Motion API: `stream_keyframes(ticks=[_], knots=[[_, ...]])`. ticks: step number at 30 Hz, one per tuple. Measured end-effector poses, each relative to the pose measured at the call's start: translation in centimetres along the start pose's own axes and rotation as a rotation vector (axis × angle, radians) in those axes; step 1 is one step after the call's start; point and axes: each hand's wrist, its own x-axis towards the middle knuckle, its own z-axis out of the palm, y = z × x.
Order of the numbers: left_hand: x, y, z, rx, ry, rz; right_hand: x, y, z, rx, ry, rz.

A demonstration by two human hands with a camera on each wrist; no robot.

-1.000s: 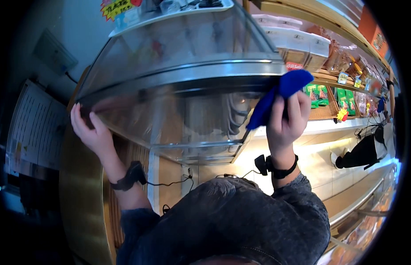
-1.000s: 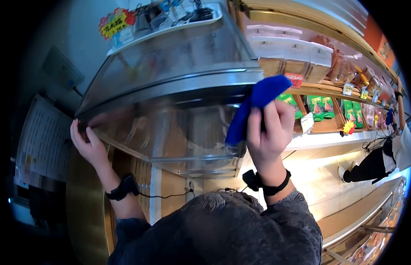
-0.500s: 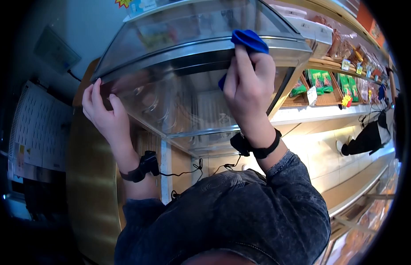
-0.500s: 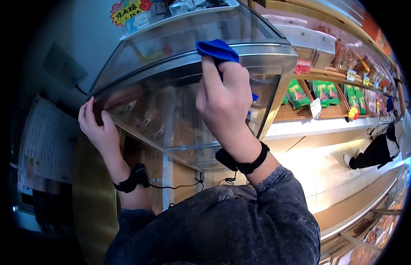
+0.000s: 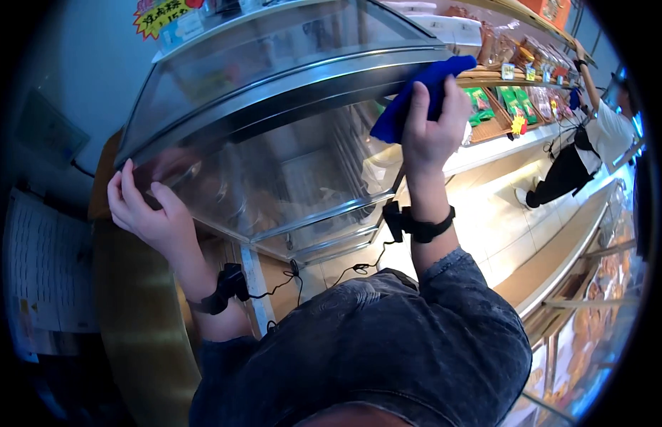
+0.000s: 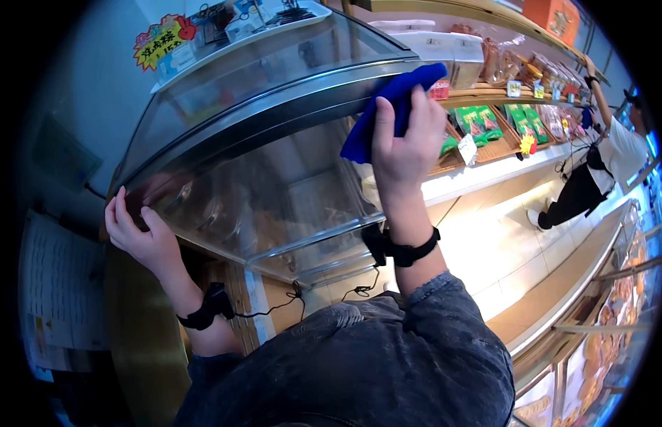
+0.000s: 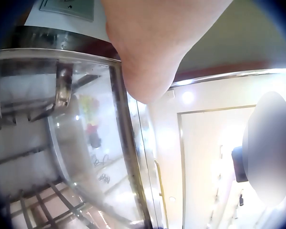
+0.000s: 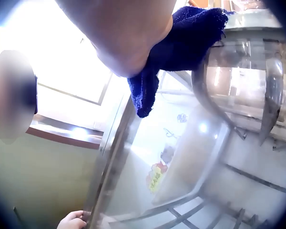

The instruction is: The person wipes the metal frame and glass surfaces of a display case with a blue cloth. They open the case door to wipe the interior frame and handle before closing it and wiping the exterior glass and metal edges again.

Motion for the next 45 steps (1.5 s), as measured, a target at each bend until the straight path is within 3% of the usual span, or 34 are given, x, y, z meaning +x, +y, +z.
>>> stream_keyframes(ticks=[4,8,12,14,18,21,25,27,28,30,34,36,38,40,43,44,45], knots=[[-0.2,-0.4,0.3,0.019,0.024,0.047,-0.8,-0.8,1.9,0.017,0.139,0.012],[-0.3,-0.8,0.5,0.024,0.01,0.049,-1.1,-3.3,2.3,0.084,0.104,0.015],[-0.4,-0.5,0.2,-0.002,-0.014,0.012,-2.9,-5.6,2.5,0.24,-0.021,-0.166],[-0.4,-0.7,0.1,-0.027,-0.015,0.018,-1.9,-3.3,1.7,0.15,-0.013,-0.252],[-0.4,-0.5,0.0,-0.017,-0.041,-0.013,0.2,1.3,0.8,-0.064,0.118,0.054],[-0.3,-0.3,0.0,-0.028,-0.046,-0.029,-1.1,-1.2,2.4,0.045,0.199,0.013],[-0.1,-0.1,-0.2,-0.031,-0.051,-0.003,-3.3,-6.2,3.1,0.199,0.101,0.025],[-0.1,-0.1,-0.4,-0.03,-0.066,-0.01,-3.6,-7.1,2.6,0.218,-0.071,-0.145],[-0.1,-0.2,-0.4,-0.036,-0.074,-0.01,-3.3,-6.0,2.6,0.229,-0.077,-0.147],[0.0,-0.3,-0.6,-0.028,-0.075,-0.001,-2.1,-2.2,2.0,0.101,-0.009,-0.334],[-0.1,-0.2,-0.4,-0.068,-0.077,-0.026,-2.5,-4.0,2.7,0.138,0.062,0.026],[-0.1,-0.2,-0.5,-0.066,-0.074,-0.019,-3.7,-6.7,3.6,0.208,0.064,-0.015],[-0.1,-0.2,-0.5,-0.061,-0.072,-0.012,-5.2,-10.0,3.5,0.251,-0.06,-0.027],[-0.3,-0.4,-0.4,-0.059,-0.08,-0.001,-7.3,-13.3,3.9,0.373,-0.181,-0.161],[-0.2,-0.8,-0.5,-0.054,-0.069,0.027,-7.4,-13.6,3.8,0.354,-0.242,-0.266],[-0.1,-0.9,-0.6,-0.052,-0.082,0.03,-7.2,-12.3,3.5,0.311,-0.226,-0.2],[0.0,-1.0,-0.7,-0.048,-0.094,0.029,-6.4,-10.2,3.6,0.258,-0.093,-0.208]])
